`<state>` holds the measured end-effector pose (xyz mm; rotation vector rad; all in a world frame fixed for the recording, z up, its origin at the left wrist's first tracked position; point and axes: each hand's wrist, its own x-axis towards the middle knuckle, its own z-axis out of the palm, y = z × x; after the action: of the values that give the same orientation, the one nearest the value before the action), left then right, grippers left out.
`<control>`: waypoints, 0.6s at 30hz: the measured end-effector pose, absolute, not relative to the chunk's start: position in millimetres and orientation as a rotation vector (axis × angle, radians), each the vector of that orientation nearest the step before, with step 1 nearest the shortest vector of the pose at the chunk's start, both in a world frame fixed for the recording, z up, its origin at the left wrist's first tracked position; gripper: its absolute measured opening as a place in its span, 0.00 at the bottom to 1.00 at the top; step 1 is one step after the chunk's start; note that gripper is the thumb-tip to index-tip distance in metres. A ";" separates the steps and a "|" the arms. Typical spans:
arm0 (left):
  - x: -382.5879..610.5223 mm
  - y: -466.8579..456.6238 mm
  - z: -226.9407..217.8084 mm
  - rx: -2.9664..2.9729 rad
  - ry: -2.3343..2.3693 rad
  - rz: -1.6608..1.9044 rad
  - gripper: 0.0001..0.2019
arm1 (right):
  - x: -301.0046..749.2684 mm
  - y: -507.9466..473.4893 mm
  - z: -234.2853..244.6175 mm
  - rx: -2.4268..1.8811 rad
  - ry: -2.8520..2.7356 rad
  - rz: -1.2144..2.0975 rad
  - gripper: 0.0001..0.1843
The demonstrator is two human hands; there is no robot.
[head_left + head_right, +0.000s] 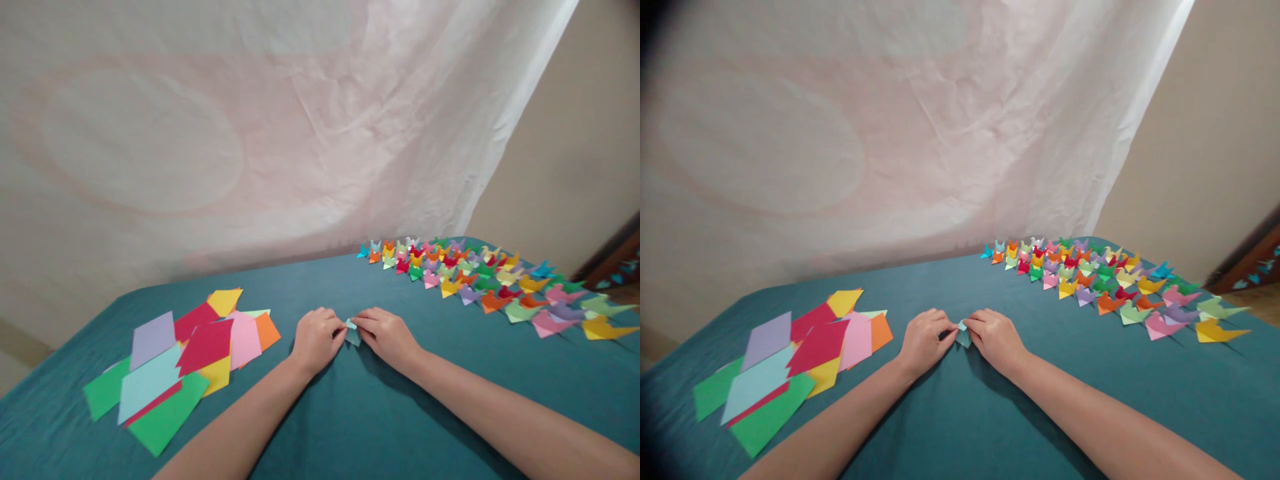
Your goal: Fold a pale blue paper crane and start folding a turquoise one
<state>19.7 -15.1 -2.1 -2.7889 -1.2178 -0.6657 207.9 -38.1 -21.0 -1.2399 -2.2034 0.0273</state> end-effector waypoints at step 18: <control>19.8 -14.2 -2.1 -2.811 -1.256 -0.662 0.08 | 202.1 -42.6 -18.5 -1.152 -2.122 -0.118 0.07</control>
<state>19.8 -14.2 -2.1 -2.8109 -1.2561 -0.6623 202.1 -42.6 -18.5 -1.1519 -2.1224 -0.1182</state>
